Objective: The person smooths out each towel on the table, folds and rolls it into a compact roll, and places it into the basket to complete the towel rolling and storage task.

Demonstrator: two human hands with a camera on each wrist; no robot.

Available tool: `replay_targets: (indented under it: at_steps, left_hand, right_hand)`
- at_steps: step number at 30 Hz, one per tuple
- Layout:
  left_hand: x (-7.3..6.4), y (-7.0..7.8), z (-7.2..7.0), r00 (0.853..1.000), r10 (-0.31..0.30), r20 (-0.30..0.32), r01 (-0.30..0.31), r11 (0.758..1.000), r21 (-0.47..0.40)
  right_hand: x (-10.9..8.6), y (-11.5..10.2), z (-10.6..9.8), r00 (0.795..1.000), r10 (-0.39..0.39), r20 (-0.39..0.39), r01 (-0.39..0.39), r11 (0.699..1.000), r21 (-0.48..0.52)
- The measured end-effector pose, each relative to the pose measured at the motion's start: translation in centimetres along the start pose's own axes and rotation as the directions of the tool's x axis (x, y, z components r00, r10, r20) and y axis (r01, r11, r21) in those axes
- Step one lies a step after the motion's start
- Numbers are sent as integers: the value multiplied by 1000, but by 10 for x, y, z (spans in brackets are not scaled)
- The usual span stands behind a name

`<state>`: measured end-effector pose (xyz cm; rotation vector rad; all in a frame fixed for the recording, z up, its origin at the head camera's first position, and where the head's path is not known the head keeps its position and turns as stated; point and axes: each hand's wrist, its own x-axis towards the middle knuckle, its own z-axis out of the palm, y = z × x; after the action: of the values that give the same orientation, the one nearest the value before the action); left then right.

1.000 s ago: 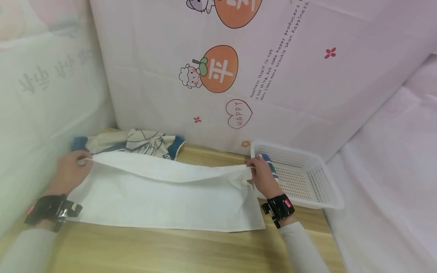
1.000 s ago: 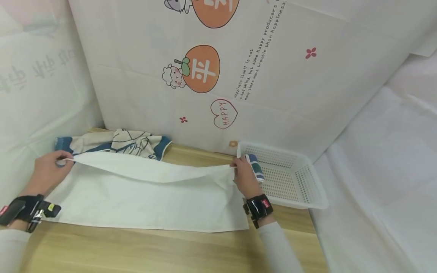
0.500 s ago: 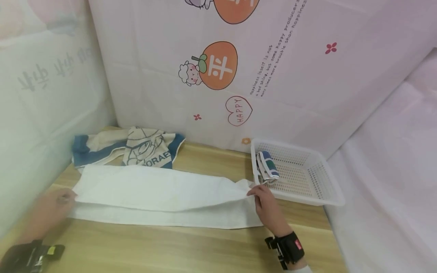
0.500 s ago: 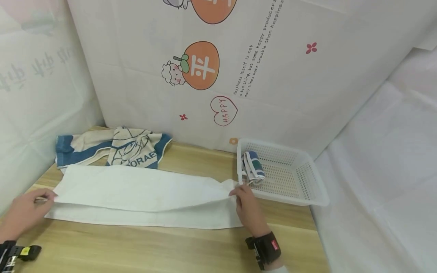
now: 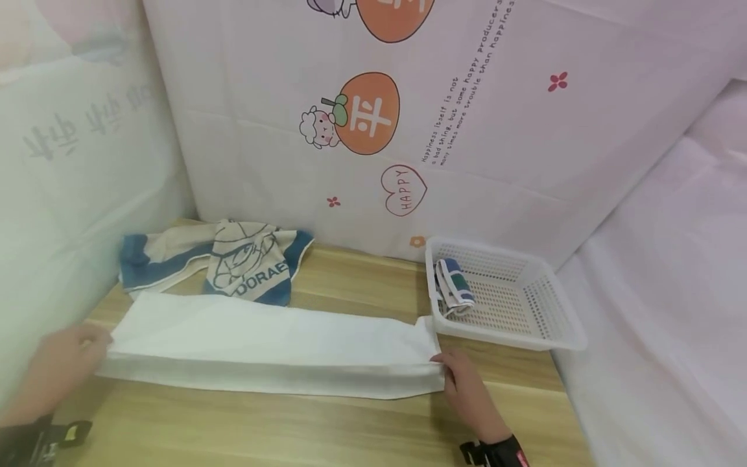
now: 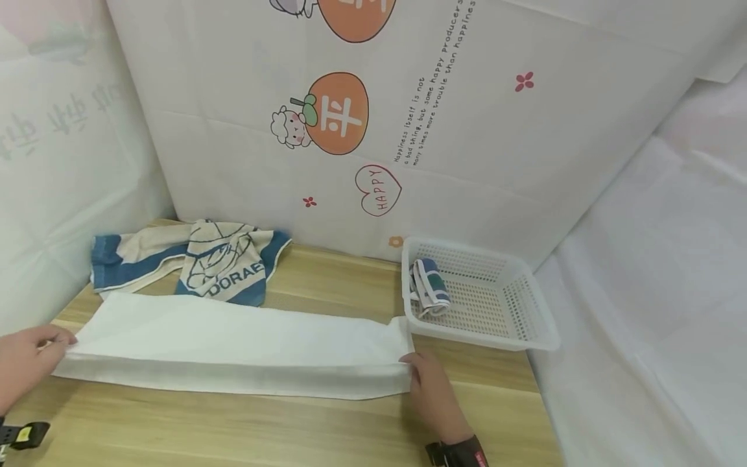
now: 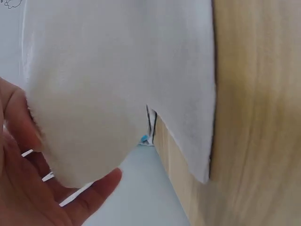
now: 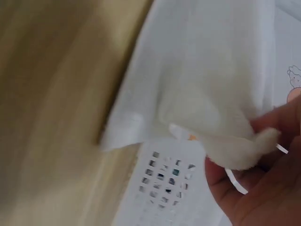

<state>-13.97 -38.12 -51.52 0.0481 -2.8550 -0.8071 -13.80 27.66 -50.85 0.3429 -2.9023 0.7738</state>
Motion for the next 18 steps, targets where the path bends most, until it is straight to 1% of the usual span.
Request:
replay_targets:
  at_steps: [2,5,7,9,11,13,14,17,18]
  left_hand:
    - [-2,-4,2,998,23,54,-24,999,23]
    - [1,-8,8,989,49,143,-56,997,47]
    - [5,-7,10,983,65,170,-77,995,64]
    - [10,-4,15,980,116,161,-130,989,77]
    - [15,3,19,973,168,158,-182,980,77]
    - [21,11,25,963,216,159,-229,971,68]
    - [24,15,29,958,236,163,-248,967,58]
    - [37,24,36,946,238,220,-255,965,53]
    - [41,26,37,941,227,251,-249,967,59]
  right_hand:
    - [-6,3,3,999,-23,36,23,1000,-15]
    - [-10,7,6,994,-50,100,51,999,-12]
    - [-11,9,7,993,-41,110,40,999,11]
    - [-8,10,6,995,-2,96,0,1000,27]
    - [-2,12,6,996,59,73,-62,998,27]
    - [7,15,7,990,133,56,-134,991,17]
    - [11,17,8,983,173,54,-174,985,6]
    - [25,22,12,959,276,59,-276,961,-18]
    - [30,23,14,955,290,64,-289,957,-28]
